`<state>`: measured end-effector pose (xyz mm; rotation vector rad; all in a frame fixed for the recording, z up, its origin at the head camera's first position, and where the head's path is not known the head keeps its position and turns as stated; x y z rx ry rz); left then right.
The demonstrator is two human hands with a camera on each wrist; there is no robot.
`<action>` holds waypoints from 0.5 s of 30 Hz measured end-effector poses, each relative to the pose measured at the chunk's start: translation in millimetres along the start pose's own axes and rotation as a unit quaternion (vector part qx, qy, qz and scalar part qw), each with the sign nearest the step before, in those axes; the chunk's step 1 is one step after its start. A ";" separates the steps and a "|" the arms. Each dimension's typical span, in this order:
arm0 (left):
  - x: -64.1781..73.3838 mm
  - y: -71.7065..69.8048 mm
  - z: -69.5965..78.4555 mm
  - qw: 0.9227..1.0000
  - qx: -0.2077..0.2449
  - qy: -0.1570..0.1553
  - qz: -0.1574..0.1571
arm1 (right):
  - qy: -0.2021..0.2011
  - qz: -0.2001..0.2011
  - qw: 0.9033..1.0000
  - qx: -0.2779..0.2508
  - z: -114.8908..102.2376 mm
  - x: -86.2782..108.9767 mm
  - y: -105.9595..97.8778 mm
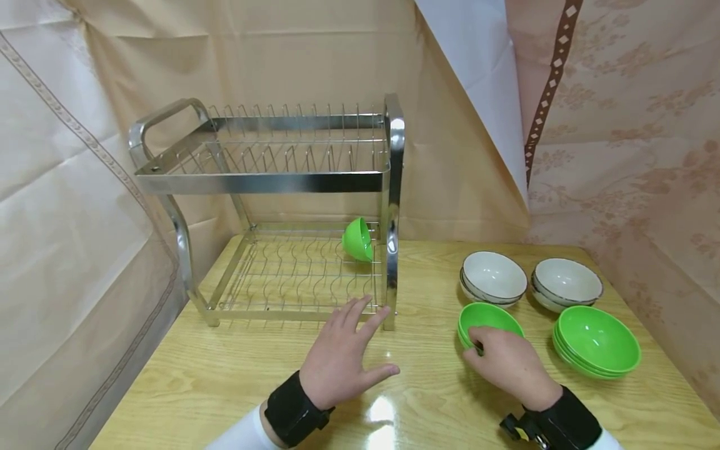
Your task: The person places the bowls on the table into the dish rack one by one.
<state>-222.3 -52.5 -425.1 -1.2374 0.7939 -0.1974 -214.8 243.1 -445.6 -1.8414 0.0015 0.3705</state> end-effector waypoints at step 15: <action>-1.1 1.1 -1.1 1.000 0.003 -0.011 0.005 | -0.016 0.017 1.000 0.006 -1.9 1.9 -9.6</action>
Point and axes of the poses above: each hand's wrist, its own x-axis away from the middle knuckle, its own y-axis out of the palm, z = x × y, the point moved 1 cm from there along -x, towards the middle knuckle, and after that the axes turned 4 degrees about z, right-handed, at the moved point
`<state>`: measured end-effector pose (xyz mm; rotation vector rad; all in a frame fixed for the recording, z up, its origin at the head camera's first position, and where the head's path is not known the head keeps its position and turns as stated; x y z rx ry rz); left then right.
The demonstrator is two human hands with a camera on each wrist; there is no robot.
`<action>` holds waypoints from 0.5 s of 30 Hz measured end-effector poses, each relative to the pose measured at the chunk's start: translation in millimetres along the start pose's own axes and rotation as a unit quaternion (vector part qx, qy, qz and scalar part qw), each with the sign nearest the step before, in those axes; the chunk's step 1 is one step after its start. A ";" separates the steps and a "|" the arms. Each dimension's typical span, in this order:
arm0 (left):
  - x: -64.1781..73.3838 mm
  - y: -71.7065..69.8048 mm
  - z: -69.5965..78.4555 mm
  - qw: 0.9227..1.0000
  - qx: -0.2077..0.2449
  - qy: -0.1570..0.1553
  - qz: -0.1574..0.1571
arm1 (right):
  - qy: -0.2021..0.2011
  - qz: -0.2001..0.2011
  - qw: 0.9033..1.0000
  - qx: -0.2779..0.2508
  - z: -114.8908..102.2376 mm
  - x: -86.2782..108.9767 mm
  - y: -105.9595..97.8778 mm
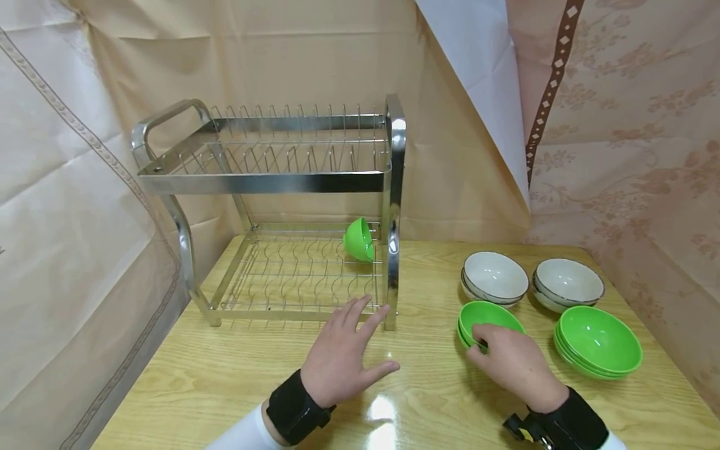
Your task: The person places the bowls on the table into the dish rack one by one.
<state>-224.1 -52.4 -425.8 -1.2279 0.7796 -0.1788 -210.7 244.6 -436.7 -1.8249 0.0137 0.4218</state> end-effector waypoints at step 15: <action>0.1 -12.8 -1.7 0.965 0.232 -0.119 -0.007 | -0.081 0.135 0.987 0.017 -16.0 5.9 -38.9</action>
Point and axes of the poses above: each hand's wrist, its own x-axis away from the middle knuckle, its own y-axis out of the palm, z = x × y, the point moved 1 cm from there along -x, towards the middle knuckle, and after that the axes turned 4 degrees about z, right-handed, at the moved point
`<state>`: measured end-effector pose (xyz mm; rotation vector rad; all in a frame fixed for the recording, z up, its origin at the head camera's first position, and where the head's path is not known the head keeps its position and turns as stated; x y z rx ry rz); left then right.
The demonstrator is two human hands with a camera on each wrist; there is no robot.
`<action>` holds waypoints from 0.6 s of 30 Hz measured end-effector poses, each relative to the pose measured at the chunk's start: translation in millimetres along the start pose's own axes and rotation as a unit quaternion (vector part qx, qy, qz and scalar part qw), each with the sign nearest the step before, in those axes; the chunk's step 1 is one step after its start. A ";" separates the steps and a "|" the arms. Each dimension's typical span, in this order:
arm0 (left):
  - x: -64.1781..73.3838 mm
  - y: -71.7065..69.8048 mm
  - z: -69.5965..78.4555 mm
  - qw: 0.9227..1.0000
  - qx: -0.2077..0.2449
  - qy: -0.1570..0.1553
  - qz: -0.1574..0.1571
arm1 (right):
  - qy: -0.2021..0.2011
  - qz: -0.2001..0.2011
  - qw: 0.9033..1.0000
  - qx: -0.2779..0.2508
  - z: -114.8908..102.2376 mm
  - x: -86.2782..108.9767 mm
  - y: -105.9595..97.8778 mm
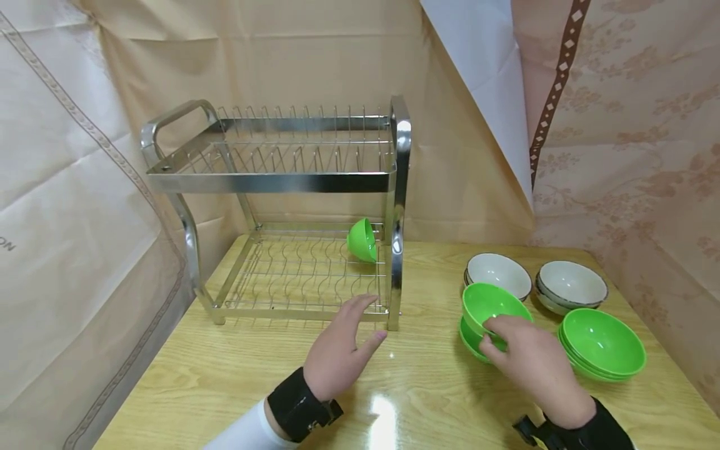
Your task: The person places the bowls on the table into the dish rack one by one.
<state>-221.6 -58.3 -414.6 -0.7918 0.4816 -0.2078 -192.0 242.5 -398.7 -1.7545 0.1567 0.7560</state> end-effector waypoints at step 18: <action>0.3 12.5 2.4 0.772 0.564 -0.158 -0.247 | -0.346 0.103 0.914 -0.184 -71.9 10.5 16.5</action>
Point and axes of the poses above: each hand's wrist, its own x-axis away from the middle knuckle, its own y-axis out of the palm, z = x × y, the point moved 1 cm from there along -x, towards the middle knuckle, and after that the axes turned 4 degrees about z, right-handed, at the moved point
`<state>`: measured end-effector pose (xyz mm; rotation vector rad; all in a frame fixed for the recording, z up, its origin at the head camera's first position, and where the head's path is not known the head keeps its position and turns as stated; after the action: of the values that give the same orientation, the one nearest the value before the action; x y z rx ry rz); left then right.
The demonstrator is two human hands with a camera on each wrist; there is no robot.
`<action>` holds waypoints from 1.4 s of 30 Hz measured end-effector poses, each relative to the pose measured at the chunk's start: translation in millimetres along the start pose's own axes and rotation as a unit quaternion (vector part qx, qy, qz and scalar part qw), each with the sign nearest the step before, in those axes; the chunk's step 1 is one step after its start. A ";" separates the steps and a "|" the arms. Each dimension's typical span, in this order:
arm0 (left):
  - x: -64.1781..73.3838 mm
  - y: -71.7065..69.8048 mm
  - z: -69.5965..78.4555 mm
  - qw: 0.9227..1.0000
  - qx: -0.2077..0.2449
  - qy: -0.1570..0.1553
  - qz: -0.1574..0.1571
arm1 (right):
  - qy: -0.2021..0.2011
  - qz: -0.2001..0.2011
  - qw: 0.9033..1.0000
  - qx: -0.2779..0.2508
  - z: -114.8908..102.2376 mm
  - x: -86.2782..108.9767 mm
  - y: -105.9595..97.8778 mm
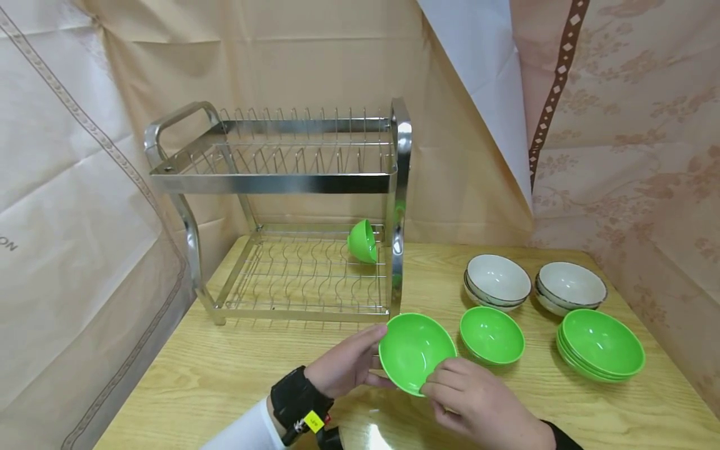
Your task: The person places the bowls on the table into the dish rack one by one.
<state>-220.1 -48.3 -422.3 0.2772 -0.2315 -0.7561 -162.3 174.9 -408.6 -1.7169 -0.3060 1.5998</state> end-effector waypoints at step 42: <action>-4.6 -97.4 69.6 0.858 -0.208 0.147 0.446 | 0.137 -0.129 0.982 -0.015 19.3 -0.1 70.0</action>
<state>-306.9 -124.1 -389.4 -0.1426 0.1082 0.1777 -202.2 133.7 -453.2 -1.8126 -0.3990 1.1643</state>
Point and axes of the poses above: each hand's wrist, its own x-axis away from the middle knuckle, its own y-axis out of the palm, z = x × y, the point moved 1 cm from there along -x, towards the middle knuckle, and after that the axes turned 4 degrees about z, right-handed, at the moved point
